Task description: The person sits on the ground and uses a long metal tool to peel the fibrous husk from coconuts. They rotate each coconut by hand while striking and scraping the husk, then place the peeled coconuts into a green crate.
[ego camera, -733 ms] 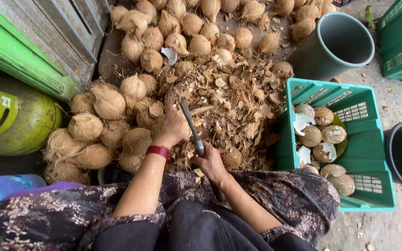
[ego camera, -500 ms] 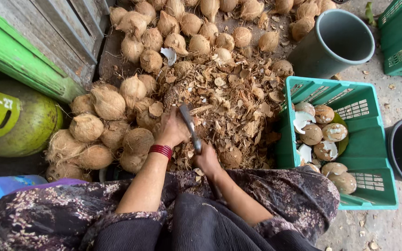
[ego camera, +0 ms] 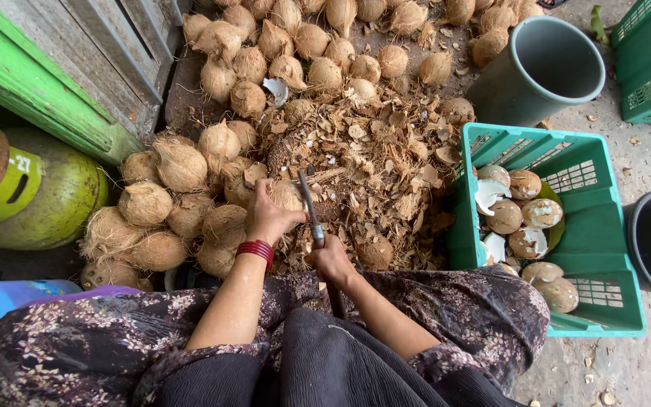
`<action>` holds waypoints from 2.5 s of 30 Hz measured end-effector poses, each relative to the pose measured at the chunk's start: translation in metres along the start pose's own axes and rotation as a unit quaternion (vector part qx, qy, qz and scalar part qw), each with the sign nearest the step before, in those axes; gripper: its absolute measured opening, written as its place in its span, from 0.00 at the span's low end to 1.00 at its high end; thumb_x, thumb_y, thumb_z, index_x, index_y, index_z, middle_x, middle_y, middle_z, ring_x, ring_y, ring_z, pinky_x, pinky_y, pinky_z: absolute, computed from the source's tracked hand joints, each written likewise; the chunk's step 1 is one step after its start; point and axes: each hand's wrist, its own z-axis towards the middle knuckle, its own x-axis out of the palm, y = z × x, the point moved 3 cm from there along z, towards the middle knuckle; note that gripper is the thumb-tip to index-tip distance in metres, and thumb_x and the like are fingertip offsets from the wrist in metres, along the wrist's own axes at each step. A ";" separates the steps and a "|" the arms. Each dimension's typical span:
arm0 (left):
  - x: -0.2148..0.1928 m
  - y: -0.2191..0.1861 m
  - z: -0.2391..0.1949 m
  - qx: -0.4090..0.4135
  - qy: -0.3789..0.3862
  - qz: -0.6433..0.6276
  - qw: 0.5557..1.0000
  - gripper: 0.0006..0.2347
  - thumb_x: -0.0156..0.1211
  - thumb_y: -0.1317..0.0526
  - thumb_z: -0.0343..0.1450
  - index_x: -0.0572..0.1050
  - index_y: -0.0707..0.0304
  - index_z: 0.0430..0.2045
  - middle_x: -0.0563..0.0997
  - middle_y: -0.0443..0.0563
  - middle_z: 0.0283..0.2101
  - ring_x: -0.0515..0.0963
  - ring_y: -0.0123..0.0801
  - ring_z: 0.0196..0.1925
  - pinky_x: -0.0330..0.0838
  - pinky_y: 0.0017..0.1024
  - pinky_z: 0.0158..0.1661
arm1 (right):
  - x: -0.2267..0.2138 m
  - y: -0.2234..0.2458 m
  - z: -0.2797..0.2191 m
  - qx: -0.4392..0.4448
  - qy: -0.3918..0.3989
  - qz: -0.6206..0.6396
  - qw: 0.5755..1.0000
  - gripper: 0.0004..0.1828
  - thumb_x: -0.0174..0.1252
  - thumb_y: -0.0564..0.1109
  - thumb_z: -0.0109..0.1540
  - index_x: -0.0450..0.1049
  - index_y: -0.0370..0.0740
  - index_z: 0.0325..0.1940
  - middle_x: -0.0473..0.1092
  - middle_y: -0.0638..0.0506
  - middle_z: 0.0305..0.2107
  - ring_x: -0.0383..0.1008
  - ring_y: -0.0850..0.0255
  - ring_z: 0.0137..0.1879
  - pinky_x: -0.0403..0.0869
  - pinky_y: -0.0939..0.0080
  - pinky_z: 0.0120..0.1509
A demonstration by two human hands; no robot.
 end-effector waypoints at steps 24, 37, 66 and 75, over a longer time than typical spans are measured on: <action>0.003 0.000 0.002 0.168 0.030 0.025 0.985 0.43 0.81 0.66 0.42 0.61 0.49 0.53 0.71 0.57 0.57 0.70 0.49 0.60 0.70 0.49 0.56 | -0.026 0.023 -0.018 0.095 -0.037 0.002 0.995 0.09 0.55 0.33 0.59 0.66 0.43 0.39 0.62 0.53 0.20 0.59 0.65 0.22 0.65 0.64 0.24; 0.006 0.013 0.014 0.061 -0.010 -0.079 0.995 0.41 0.80 0.65 0.46 0.62 0.50 0.53 0.73 0.56 0.55 0.74 0.46 0.56 0.74 0.45 0.54 | -0.011 0.015 -0.006 0.091 -0.022 0.023 0.995 0.12 0.56 0.33 0.57 0.62 0.46 0.34 0.64 0.51 0.20 0.60 0.63 0.22 0.64 0.62 0.24; -0.001 0.007 0.014 0.052 0.081 -0.085 0.992 0.40 0.78 0.66 0.45 0.65 0.48 0.53 0.75 0.53 0.56 0.77 0.44 0.58 0.79 0.43 0.54 | -0.012 0.044 -0.048 -0.158 -0.033 -0.055 0.985 0.13 0.58 0.34 0.60 0.60 0.44 0.30 0.59 0.54 0.19 0.57 0.65 0.24 0.66 0.61 0.29; -0.008 0.006 0.010 0.085 0.082 -0.026 0.993 0.44 0.82 0.66 0.43 0.65 0.43 0.56 0.73 0.52 0.59 0.72 0.45 0.60 0.73 0.46 0.57 | -0.014 0.002 -0.006 0.100 0.010 0.090 0.991 0.12 0.58 0.30 0.56 0.63 0.41 0.35 0.66 0.49 0.21 0.60 0.64 0.18 0.64 0.64 0.22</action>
